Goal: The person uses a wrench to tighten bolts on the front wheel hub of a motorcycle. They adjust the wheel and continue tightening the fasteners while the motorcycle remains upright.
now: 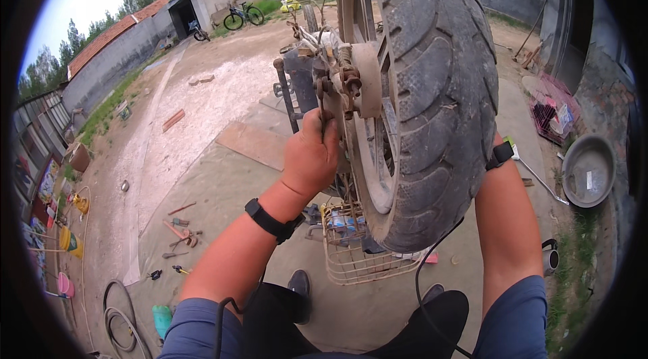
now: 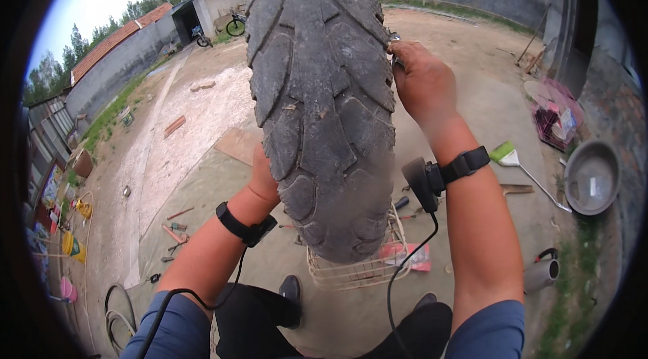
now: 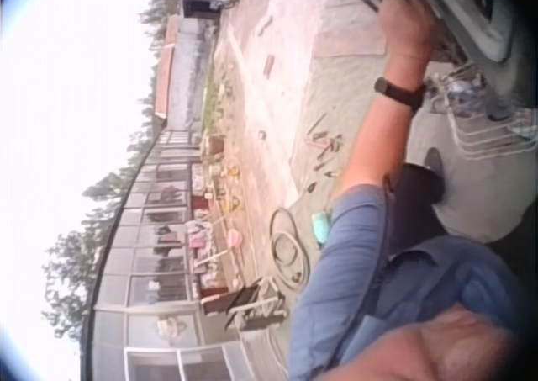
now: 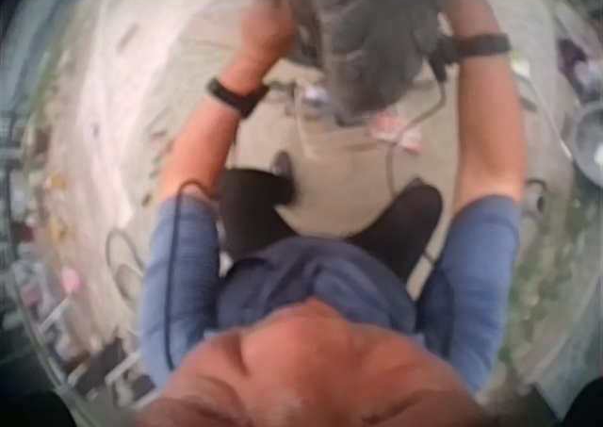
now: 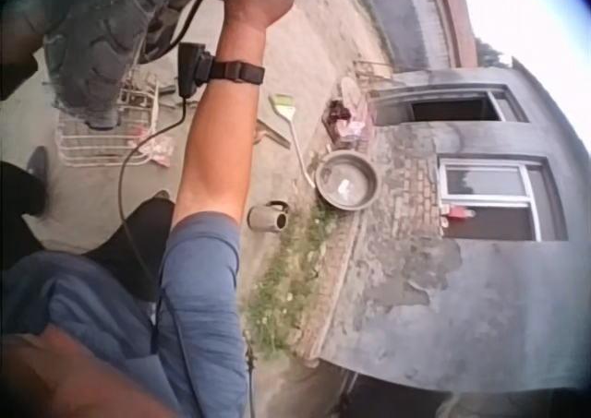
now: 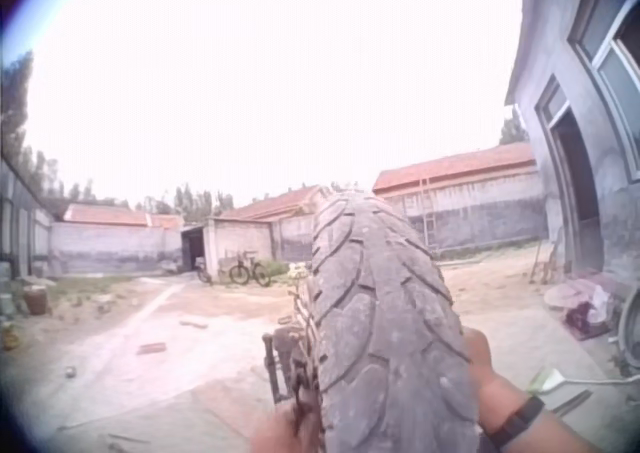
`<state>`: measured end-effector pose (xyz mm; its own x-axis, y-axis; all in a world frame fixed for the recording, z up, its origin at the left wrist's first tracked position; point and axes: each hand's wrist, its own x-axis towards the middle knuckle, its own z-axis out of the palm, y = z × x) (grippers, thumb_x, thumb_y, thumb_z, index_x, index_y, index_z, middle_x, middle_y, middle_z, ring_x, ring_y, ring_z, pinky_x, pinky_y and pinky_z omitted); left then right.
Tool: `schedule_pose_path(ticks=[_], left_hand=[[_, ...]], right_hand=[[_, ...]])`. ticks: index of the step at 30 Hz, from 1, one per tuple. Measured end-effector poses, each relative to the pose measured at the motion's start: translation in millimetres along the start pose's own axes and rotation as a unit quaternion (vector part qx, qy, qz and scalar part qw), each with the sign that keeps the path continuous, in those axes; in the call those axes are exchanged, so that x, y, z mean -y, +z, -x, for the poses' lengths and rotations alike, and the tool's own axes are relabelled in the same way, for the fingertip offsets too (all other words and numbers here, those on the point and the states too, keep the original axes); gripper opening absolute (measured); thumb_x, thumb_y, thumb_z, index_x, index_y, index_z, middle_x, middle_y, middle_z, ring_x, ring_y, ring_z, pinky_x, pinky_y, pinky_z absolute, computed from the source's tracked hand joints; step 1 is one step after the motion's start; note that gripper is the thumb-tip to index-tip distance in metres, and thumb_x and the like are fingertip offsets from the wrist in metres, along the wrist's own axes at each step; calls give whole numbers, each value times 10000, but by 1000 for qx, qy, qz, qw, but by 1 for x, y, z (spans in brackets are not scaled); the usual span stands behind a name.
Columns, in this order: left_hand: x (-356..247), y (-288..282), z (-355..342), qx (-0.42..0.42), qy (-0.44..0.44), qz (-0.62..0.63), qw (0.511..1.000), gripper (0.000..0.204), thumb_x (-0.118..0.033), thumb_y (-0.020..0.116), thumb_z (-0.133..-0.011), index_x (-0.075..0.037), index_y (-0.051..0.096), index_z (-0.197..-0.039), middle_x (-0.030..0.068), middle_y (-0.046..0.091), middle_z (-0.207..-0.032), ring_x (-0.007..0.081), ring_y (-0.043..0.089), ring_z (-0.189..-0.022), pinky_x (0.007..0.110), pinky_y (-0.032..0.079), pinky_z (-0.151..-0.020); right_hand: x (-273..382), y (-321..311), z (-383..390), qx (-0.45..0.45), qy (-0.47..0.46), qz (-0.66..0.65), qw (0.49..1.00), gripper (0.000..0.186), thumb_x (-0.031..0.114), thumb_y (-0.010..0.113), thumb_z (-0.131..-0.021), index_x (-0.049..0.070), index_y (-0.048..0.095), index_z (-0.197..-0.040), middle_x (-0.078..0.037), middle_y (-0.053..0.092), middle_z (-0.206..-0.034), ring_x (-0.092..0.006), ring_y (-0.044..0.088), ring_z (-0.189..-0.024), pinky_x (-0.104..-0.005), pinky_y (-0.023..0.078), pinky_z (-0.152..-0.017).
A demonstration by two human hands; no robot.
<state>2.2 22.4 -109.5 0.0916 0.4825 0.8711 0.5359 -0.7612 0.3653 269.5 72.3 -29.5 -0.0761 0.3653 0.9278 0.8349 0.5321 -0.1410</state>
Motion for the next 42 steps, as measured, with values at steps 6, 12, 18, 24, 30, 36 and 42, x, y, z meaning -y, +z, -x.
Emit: schedule_pose_path(ticks=[6, 12, 18, 24, 30, 36, 42], left_hand=[[-21, -21, 8, 53, -70, -35, 996, 156, -131, 573, -976, -38, 525, -1092, 205, 664, -846, 435, 642, -736, 460, 505, -623], [-49, -49, 32, 136, -217, 72, 964, 170, -163, 535, -1009, 4, 539, -1044, 122, 597, -719, 266, 592, -552, 386, 475, -542], [-93, -73, -17, 201, -367, 159, 894, 227, -223, 501, -1039, 2, 536, -1044, 23, 539, -658, 100, 521, -483, 288, 428, -457], [-95, -73, -40, 216, -398, 189, 871, 211, -229, 488, -1044, -24, 514, -999, -1, 486, -647, 91, 461, -445, 253, 360, -405], [-96, -78, -50, 238, -431, 202, 846, 218, -235, 502, -1027, -23, 506, -981, 25, 530, -681, 129, 510, -462, 287, 411, -426], [-111, -85, -77, 304, -463, 128, 823, 235, -255, 504, -1019, -40, 492, -925, 33, 543, -695, 137, 545, -473, 296, 372, -386], [-96, -75, -56, 249, -415, 141, 864, 235, -241, 514, -1010, -27, 499, -916, 31, 535, -668, 135, 547, -475, 304, 400, -415]], right_hand=[[3, -8, -2, 21, 26, 6, 999, 238, 69, 619, -843, 139, 688, -1060, -52, 695, -1096, -299, 683, -920, -392, 558, -760], [1, -3, 0, -6, 12, 1, 1000, 239, 79, 619, -846, 146, 685, -1065, -53, 692, -1104, -308, 680, -912, -398, 555, -750], [5, -1, 0, 9, 17, 9, 1000, 246, 78, 619, -843, 151, 683, -1069, -57, 690, -1096, -313, 677, -908, -408, 550, -741], [-16, 10, 7, 58, 89, -116, 988, 233, 83, 623, -843, 142, 682, -1060, -53, 692, -1085, -304, 678, -909, -403, 548, -745], [-11, 9, 3, 24, 74, -106, 991, 220, 88, 623, -846, 140, 683, -1051, -51, 690, -1086, -292, 681, -904, -394, 549, -751], [-10, 4, 2, 28, 79, -46, 995, 217, 96, 626, -848, 144, 686, -1050, -49, 691, -1092, -284, 684, -908, -386, 552, -760], [-12, 11, 2, 27, 76, -87, 993, 214, 103, 631, -848, 150, 687, -1049, -42, 693, -1093, -286, 686, -897, -390, 552, -746]])
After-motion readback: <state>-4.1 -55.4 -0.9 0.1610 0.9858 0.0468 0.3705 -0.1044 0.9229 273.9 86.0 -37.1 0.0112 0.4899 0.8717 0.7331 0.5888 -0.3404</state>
